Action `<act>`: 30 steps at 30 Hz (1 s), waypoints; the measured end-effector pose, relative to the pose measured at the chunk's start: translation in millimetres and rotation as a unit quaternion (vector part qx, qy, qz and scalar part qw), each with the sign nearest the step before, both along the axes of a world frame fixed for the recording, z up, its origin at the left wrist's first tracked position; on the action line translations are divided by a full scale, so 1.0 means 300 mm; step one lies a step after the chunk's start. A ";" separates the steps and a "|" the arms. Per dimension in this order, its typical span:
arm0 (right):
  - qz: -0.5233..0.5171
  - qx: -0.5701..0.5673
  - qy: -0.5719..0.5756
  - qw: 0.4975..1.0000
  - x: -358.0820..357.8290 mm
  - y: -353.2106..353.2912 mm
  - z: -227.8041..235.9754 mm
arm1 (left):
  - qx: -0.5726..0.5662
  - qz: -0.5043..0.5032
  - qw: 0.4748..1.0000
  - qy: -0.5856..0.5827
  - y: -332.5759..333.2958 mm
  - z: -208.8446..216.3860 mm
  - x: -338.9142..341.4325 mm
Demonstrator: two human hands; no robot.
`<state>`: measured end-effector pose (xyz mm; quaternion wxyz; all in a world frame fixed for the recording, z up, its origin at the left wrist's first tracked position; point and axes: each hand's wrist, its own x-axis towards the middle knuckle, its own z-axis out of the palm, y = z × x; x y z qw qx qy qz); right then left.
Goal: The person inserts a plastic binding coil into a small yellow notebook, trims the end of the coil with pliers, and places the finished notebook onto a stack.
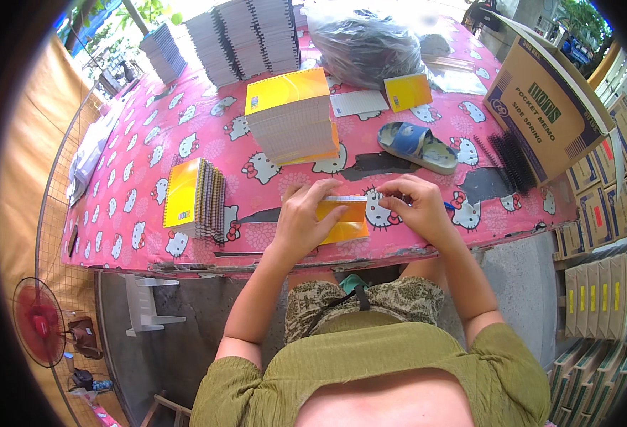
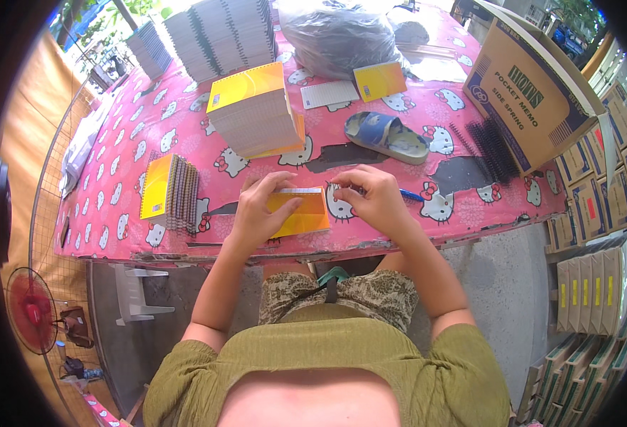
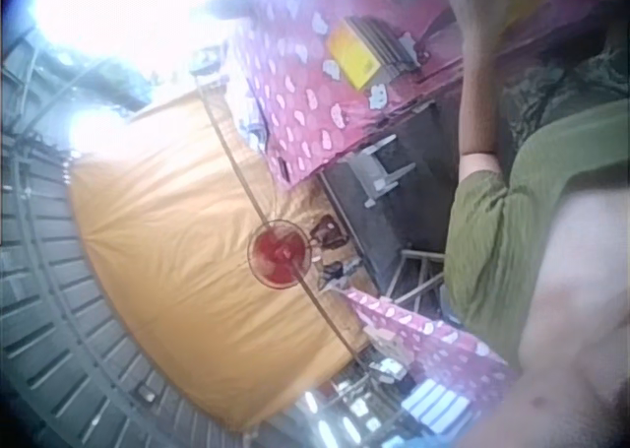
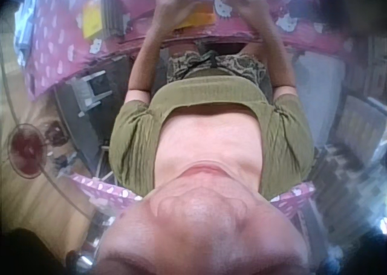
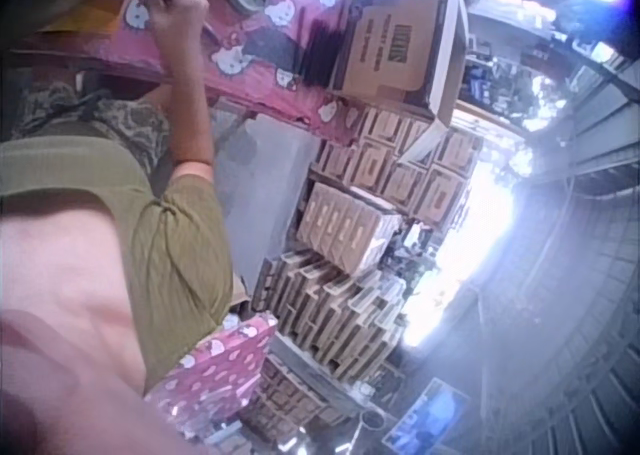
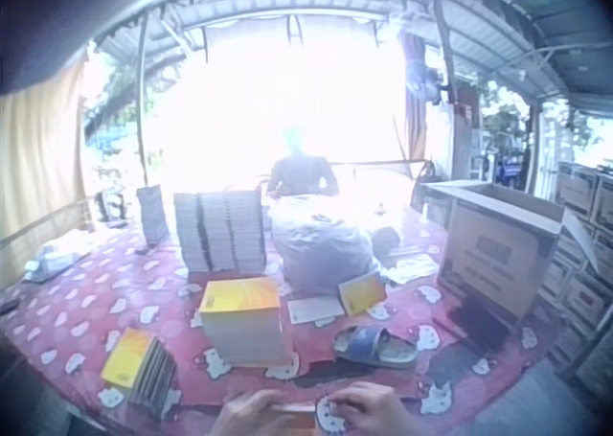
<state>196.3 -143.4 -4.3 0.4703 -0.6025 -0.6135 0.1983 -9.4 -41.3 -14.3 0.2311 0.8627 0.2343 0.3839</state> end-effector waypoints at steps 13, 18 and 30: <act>0.065 -0.010 -0.057 0.996 -0.002 0.059 0.010 | 0.049 0.178 0.983 0.013 -0.086 -0.039 0.028; 0.092 -0.119 0.010 0.989 0.010 0.067 0.024 | 0.020 0.177 0.984 -0.003 -0.087 -0.064 0.033; -0.014 0.036 -0.167 0.985 -0.104 0.052 0.023 | -0.030 0.125 0.992 -0.002 -0.048 -0.067 0.009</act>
